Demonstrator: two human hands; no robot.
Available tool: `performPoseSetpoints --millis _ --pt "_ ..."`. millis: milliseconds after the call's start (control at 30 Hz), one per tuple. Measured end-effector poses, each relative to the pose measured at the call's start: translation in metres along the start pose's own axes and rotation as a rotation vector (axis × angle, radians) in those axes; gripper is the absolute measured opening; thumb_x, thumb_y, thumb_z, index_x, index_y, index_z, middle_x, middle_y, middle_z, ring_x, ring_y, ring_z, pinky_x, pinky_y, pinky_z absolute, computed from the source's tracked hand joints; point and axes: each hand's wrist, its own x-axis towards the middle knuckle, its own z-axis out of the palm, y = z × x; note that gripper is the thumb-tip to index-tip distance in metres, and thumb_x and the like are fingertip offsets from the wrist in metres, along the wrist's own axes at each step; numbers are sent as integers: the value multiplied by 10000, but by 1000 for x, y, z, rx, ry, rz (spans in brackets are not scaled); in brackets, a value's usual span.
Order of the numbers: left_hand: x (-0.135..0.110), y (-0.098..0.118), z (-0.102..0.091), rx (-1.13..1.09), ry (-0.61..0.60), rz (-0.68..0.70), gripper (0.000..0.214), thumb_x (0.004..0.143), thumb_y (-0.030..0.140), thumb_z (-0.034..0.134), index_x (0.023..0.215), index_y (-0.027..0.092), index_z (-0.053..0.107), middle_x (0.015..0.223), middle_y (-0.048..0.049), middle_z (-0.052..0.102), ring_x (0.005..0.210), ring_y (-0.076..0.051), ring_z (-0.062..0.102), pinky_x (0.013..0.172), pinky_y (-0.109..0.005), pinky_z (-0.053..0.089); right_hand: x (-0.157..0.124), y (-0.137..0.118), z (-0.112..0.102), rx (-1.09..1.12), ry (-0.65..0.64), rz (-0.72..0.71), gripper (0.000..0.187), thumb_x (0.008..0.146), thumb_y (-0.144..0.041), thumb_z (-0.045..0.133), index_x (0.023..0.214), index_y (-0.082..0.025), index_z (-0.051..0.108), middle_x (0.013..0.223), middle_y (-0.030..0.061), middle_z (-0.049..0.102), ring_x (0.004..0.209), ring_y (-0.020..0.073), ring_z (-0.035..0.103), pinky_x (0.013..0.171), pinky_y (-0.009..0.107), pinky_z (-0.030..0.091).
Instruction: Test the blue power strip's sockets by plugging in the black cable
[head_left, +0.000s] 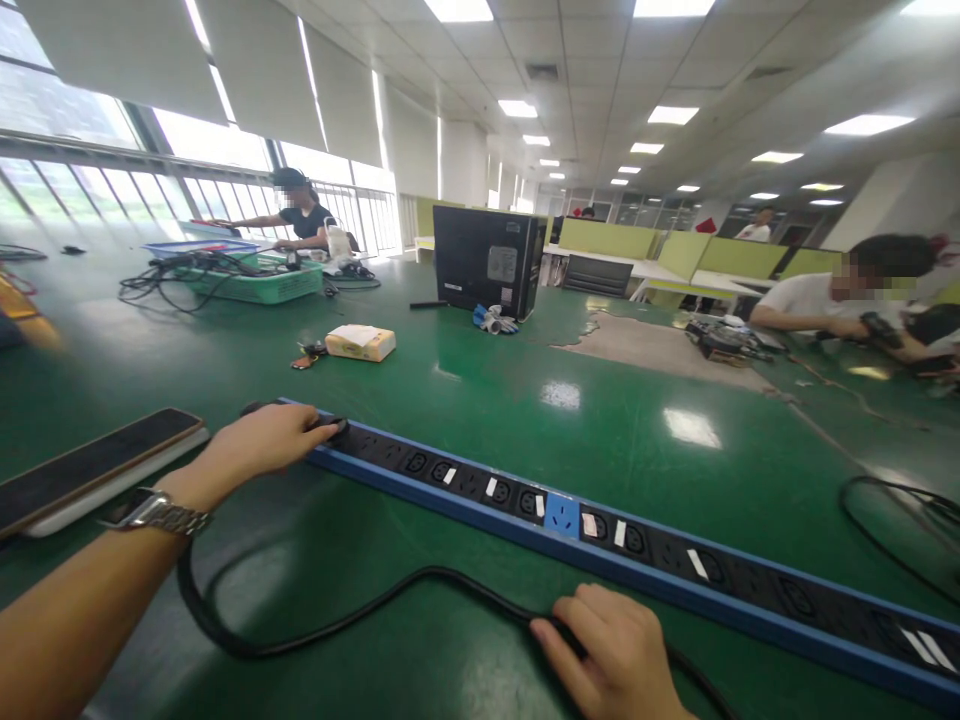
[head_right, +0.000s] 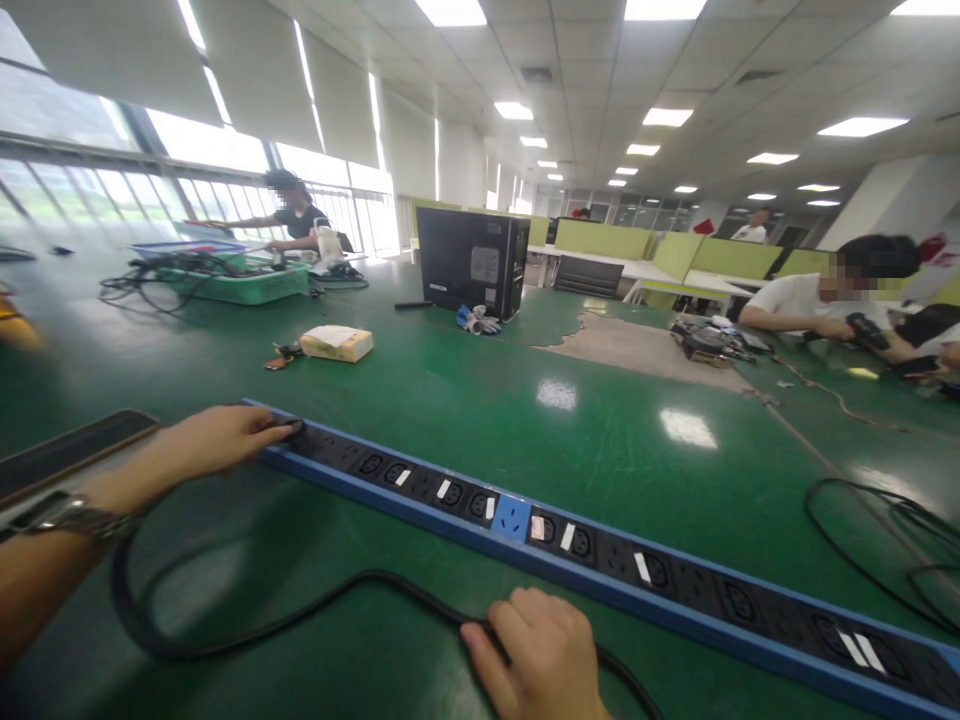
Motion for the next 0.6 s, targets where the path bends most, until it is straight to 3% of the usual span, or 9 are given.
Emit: performPoseSetpoints --millis 67,133,233,400,500,600 --pt "2 3 -2 110 -228 -39 512 857 597 422 692 148 602 470 65 521 373 -82 473 450 -153 305 0 0 1 13 -2 25 247 907 -319 516 708 -199 599 556 -5 535 522 124 512 540 262 276" --pt "7 6 -4 195 -328 -86 536 887 589 337 753 151 616 469 52 535 346 -97 475 421 -168 308 0 0 4 17 -10 49 254 908 -328 508 709 -199 598 563 -5 540 529 126 515 546 264 272" --pt "15 9 -3 299 -325 -43 544 890 563 335 749 136 639 477 20 558 382 -120 500 445 -197 341 -1 0 7 11 -16 70 269 907 -335 500 692 -200 589 565 -5 541 533 131 516 552 271 267" --pt "21 13 6 382 -206 107 545 900 534 357 707 117 650 608 -26 628 598 -164 577 639 -247 410 -1 -2 7 -2 2 56 280 909 -334 491 680 -200 580 559 -8 536 526 128 509 549 266 267" --pt "26 16 8 353 -255 65 544 908 510 349 724 102 659 667 -57 654 662 -195 592 689 -271 407 -1 0 7 7 -8 76 279 912 -341 486 694 -201 589 575 -6 547 543 128 516 561 259 279" --pt "32 15 3 325 -338 -4 448 865 446 458 649 109 660 622 -57 655 618 -192 589 630 -245 397 -2 3 8 35 -51 95 247 907 -339 507 729 -204 610 600 -9 566 563 123 537 570 251 289"
